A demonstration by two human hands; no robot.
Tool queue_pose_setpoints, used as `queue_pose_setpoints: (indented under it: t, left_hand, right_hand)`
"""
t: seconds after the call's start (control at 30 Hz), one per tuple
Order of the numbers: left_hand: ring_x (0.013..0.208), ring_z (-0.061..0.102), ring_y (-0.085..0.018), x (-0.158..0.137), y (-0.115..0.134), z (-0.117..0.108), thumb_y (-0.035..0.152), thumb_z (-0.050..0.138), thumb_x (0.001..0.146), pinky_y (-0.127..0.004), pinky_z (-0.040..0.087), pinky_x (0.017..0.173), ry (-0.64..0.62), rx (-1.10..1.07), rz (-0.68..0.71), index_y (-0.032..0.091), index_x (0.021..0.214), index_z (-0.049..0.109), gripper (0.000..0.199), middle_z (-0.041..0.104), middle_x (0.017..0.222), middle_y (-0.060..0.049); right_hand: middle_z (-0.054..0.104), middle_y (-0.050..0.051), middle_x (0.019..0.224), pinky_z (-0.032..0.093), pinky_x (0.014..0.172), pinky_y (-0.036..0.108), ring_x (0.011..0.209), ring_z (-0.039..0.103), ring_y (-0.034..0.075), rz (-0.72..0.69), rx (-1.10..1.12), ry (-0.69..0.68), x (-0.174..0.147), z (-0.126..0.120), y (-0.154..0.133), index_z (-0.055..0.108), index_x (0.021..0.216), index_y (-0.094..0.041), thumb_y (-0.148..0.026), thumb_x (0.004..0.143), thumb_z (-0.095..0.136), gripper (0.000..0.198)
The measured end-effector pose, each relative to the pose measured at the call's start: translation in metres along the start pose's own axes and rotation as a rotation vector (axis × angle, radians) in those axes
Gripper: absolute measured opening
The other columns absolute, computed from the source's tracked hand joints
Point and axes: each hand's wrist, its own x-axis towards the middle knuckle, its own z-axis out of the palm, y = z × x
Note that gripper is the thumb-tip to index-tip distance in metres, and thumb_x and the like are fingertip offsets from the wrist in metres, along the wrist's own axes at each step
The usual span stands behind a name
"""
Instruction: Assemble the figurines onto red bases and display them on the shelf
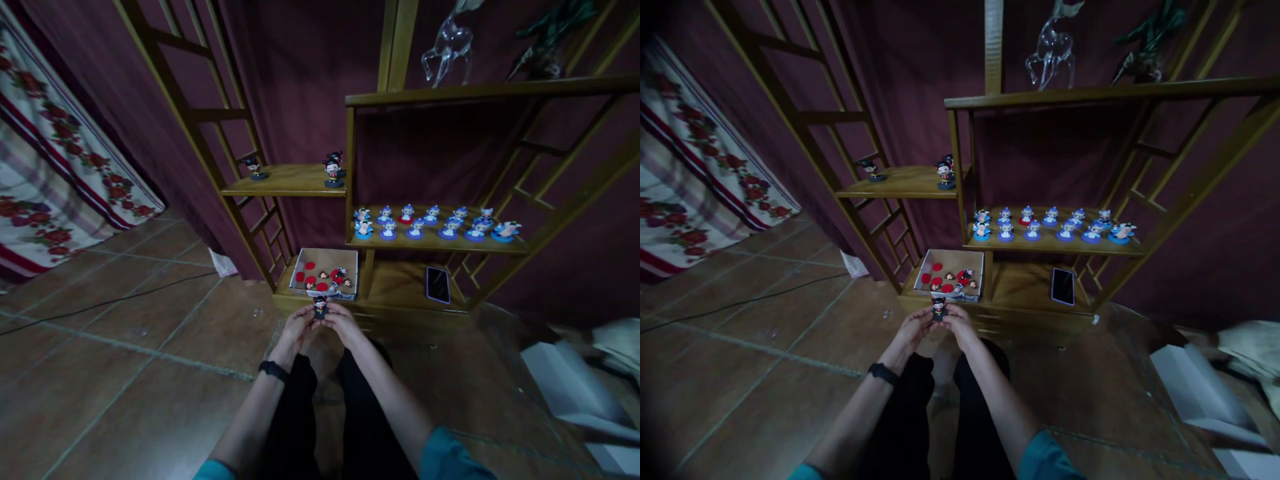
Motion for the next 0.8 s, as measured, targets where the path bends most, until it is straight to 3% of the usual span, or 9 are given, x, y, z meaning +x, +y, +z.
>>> queue_pose_setpoints:
  t: [0.23,0.5,0.8]
  left_hand:
    - [0.059,0.061,-0.011,-0.024,-0.002,-0.012,0.002,0.062,0.067,-0.022,0.05,0.06,0.027,-0.047,0.056,0.009,0.087,0.065,0.021,0.067,0.079,-0.009]
    - [0.059,0.06,-0.009,-0.026,-0.011,-0.037,0.002,0.059,0.07,-0.019,0.048,0.057,0.042,-0.145,0.098,0.009,0.088,0.064,0.021,0.066,0.079,-0.009]
    - [0.057,0.057,-0.007,-0.021,-0.024,-0.027,0.005,0.059,0.071,-0.019,0.047,0.058,0.017,-0.159,0.093,0.009,0.087,0.062,0.017,0.064,0.077,-0.008]
  right_hand:
    - [0.064,0.003,0.086,0.046,0.073,0.029,0.076,0.06,0.014,-0.007,-0.001,-0.07,-0.016,0.007,0.01,0.061,0.094,-0.017,-0.019,0.052,0.069,0.043]
    - [0.064,0.001,0.077,0.048,0.071,0.029,0.068,0.061,0.012,0.056,-0.059,-0.054,-0.01,0.024,0.031,0.061,0.092,-0.017,-0.015,0.054,0.068,0.039]
    - [0.063,0.0,0.07,0.049,0.07,0.029,0.061,0.061,0.011,0.05,-0.134,-0.058,-0.014,0.009,0.019,0.061,0.093,-0.018,-0.01,0.058,0.066,0.036]
